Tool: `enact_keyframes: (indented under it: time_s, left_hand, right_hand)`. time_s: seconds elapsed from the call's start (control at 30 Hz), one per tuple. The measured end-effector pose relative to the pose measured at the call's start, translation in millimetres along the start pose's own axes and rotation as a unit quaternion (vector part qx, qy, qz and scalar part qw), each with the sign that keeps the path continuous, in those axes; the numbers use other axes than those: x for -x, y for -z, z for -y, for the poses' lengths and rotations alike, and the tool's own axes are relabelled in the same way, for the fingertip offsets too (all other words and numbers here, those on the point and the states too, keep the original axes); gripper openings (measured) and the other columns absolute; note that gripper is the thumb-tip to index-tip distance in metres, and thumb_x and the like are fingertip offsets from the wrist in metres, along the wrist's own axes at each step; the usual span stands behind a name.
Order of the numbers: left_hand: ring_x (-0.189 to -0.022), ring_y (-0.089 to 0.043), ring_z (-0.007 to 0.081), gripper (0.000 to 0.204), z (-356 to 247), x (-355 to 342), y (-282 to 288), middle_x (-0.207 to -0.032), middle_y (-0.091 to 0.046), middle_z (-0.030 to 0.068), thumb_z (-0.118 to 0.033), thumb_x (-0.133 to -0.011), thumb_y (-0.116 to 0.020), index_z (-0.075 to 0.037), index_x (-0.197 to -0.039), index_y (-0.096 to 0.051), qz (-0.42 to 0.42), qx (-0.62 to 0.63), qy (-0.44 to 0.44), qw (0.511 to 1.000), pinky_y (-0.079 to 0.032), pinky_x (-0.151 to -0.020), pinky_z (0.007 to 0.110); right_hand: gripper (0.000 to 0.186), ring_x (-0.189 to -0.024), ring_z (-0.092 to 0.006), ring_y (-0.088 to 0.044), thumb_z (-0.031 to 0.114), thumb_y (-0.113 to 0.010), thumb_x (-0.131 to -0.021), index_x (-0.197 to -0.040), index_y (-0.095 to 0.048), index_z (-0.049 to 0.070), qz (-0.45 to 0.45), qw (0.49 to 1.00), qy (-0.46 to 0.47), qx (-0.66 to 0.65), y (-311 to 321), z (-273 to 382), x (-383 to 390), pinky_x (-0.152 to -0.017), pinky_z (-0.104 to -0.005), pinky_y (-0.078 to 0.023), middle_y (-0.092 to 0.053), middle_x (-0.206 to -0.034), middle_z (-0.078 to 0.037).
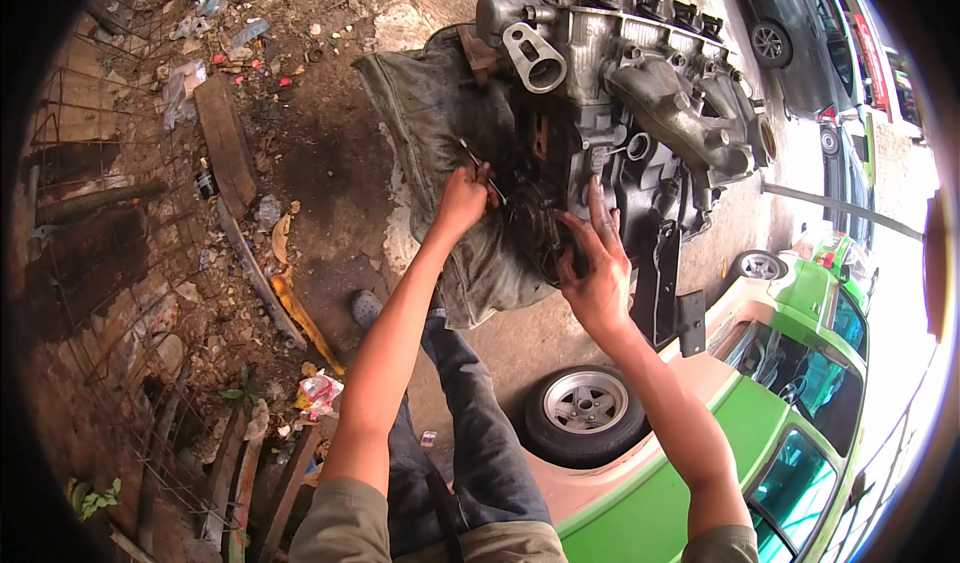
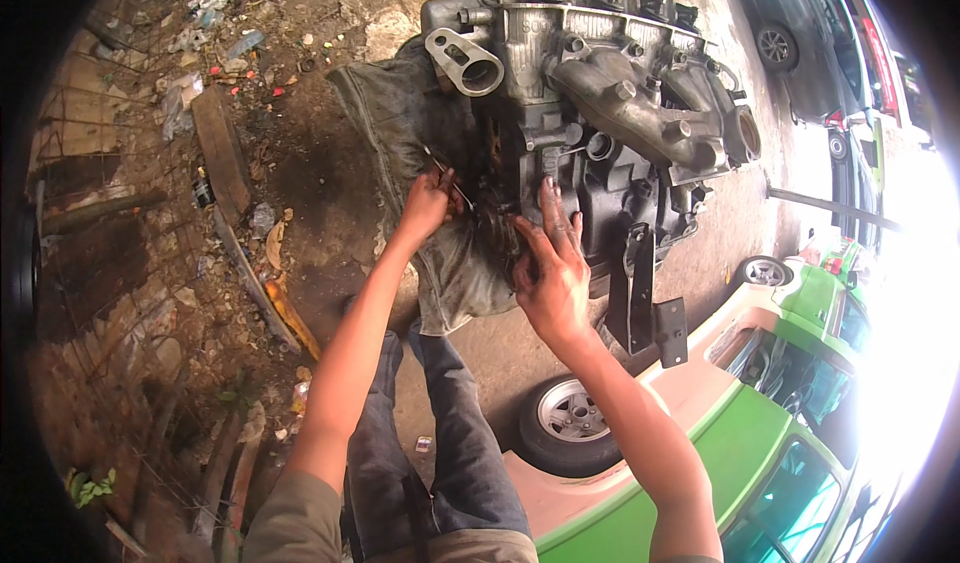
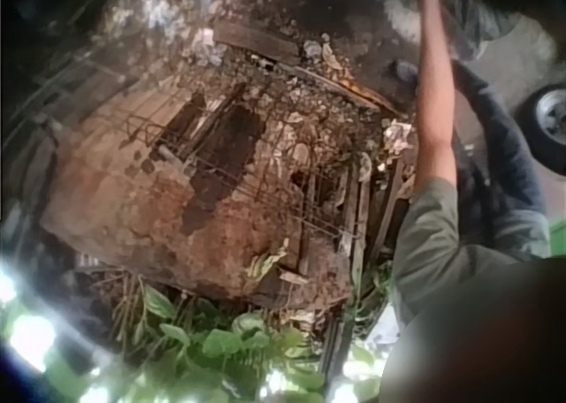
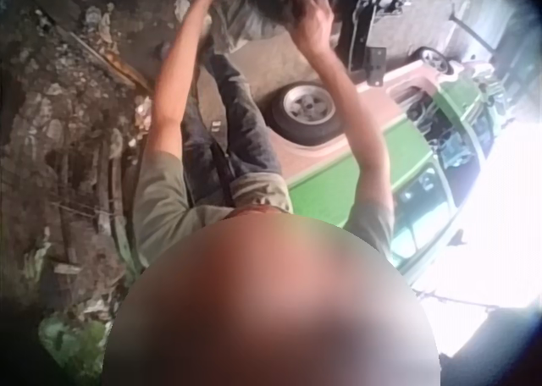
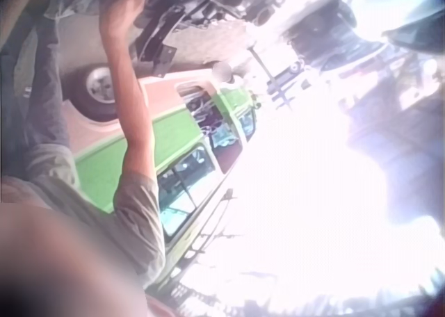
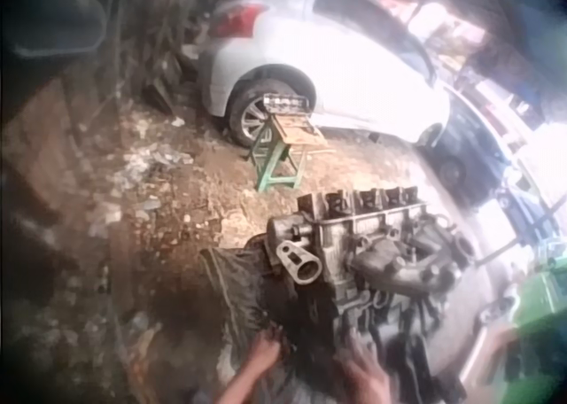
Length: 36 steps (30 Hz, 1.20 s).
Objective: The person uses a screwdriver to loosen and remove bolts from a car engine block resting on a cloth. They repeatedly insert the tool, turn it, and remove bolts, placing them on a nearby stool. The person also picks up and examines a small metal part before returning to the engine.
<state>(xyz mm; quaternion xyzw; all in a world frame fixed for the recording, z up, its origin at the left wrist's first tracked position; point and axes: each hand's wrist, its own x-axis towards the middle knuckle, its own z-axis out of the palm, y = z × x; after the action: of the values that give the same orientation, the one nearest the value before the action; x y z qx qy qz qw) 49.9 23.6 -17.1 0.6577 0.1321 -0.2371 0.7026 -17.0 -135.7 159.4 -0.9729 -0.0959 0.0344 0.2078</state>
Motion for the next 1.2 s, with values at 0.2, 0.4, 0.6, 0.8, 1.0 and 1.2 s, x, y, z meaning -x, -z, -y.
enact_keyframes:
  time_s: [0.2, 0.4, 0.6, 0.8, 1.0, 1.2]
  left_hand:
    - [-0.055, -0.058, 0.0156, 0.031, -14, -8, -5, -0.065, -0.061, 0.0063, -0.027, -0.105, -0.046, -0.001, -0.095, -0.058, 0.005, 0.021, 0.087, 0.996, -0.042, -0.049, 0.031]
    - [-0.059, -0.062, 0.0220, 0.027, -13, -17, -9, -0.068, -0.064, 0.0125, -0.021, -0.103, -0.047, 0.004, -0.099, -0.058, 0.002, -0.036, 0.083, 0.996, -0.043, -0.050, 0.038]
    - [-0.087, -0.059, 0.0547, 0.024, 9, 28, -42, -0.087, -0.062, 0.0314, 0.006, -0.087, -0.049, 0.008, -0.110, -0.053, -0.174, -0.116, -0.242, 0.947, -0.047, -0.070, 0.055]
    - [-0.105, -0.059, 0.0446, 0.038, 53, 64, -47, -0.111, -0.061, 0.0268, 0.008, -0.084, -0.053, 0.006, -0.122, -0.054, -0.122, -0.221, -0.332, 0.909, -0.050, -0.089, 0.048]
    - [-0.108, -0.059, 0.0425, 0.036, 61, 71, -37, -0.116, -0.061, 0.0259, 0.008, -0.080, -0.058, 0.007, -0.116, -0.057, -0.155, -0.203, -0.385, 0.887, -0.050, -0.093, 0.046]
    - [-0.084, -0.064, 0.0476, 0.022, 14, 39, -19, -0.090, -0.066, 0.0294, -0.002, -0.089, -0.054, 0.008, -0.108, -0.058, -0.135, -0.129, -0.163, 0.969, -0.051, -0.073, 0.053]
  right_hand:
    - [0.056, -0.137, -0.0393, -0.044, -0.010, -0.061, -0.068, -0.121, -0.066, 0.008, 0.002, 1.000, 0.001, -0.002, 0, -1, 1, -0.118, -0.0528, -0.028, -0.035, -0.156, -0.020]
    - [0.055, -0.137, -0.0391, -0.044, -0.010, -0.061, -0.068, -0.120, -0.066, 0.008, 0.001, 1.000, 0.006, 0.000, 0, -2, 2, -0.118, -0.0537, -0.028, -0.035, -0.156, -0.020]
    - [0.054, -0.138, -0.0393, -0.043, -0.010, -0.061, -0.069, -0.119, -0.066, 0.007, -0.004, 1.000, 0.011, 0.008, -2, -4, 2, -0.118, -0.0541, -0.028, -0.035, -0.156, -0.021]
    - [0.054, -0.138, -0.0391, -0.043, -0.010, -0.061, -0.068, -0.119, -0.066, 0.007, -0.003, 1.000, 0.008, 0.008, 0, -1, 1, -0.118, -0.0540, -0.028, -0.036, -0.155, -0.021]
    - [0.053, -0.140, -0.0385, -0.040, -0.009, -0.061, -0.068, -0.119, -0.065, 0.006, 0.002, 1.000, 0.004, 0.009, 0, -2, 1, -0.117, -0.0552, -0.028, -0.035, -0.156, -0.020]
    - [0.055, -0.138, -0.0405, -0.041, -0.009, -0.061, -0.067, -0.119, -0.066, 0.007, 0.000, 1.000, 0.014, 0.024, 1, -2, 2, -0.117, -0.0546, -0.029, -0.035, -0.156, -0.020]
